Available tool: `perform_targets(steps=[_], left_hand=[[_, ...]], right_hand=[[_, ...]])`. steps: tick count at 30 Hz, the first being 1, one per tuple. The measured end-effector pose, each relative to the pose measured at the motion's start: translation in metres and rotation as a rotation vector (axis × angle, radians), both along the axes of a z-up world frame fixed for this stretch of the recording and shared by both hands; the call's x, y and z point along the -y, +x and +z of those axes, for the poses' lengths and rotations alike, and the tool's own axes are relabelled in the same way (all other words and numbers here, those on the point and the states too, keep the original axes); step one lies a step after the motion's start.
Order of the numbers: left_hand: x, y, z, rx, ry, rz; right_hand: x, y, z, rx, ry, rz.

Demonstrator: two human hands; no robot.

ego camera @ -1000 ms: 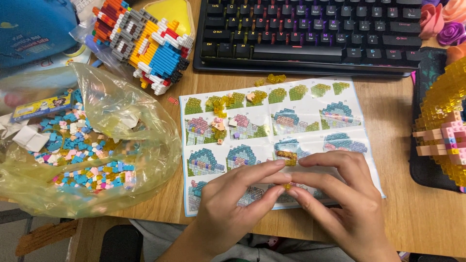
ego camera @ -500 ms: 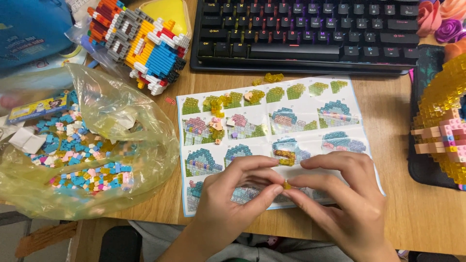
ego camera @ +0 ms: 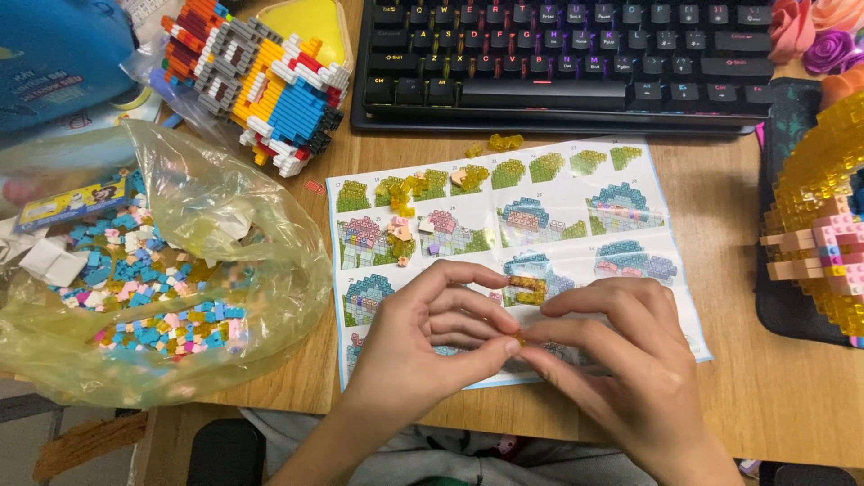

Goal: The person assembles small, colorful plastic bricks by hand, following a printed instruction sheet laid out on a desk. They pick bricks from a plastic bag, connect them to form a structure, and occasionally rotate the piece to check alignment.

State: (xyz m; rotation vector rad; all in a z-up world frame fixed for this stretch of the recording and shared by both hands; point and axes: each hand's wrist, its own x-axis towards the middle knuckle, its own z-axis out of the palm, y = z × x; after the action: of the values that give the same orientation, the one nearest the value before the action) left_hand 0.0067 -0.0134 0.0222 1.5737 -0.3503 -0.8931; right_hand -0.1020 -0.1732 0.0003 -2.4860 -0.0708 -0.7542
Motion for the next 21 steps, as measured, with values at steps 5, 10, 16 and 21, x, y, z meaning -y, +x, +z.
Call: perform_targets(steps=[5, 10, 16, 21], left_hand=[[-0.003, 0.002, -0.009, 0.325, -0.032, -0.038], [-0.009, 0.006, -0.025, 1.071, 0.114, -0.140], [-0.010, 0.008, -0.032, 1.046, 0.115, -0.206], [-0.010, 0.010, -0.030, 1.062, 0.120, -0.227]], right_hand=[[0.000, 0.003, -0.009, -0.030, -0.017, -0.023], [-0.002, 0.003, -0.015, -0.169, -0.081, -0.181], [0.000, 0.003, -0.016, -0.235, -0.012, -0.185], [0.000, 0.002, -0.009, -0.232, 0.045, -0.162]])
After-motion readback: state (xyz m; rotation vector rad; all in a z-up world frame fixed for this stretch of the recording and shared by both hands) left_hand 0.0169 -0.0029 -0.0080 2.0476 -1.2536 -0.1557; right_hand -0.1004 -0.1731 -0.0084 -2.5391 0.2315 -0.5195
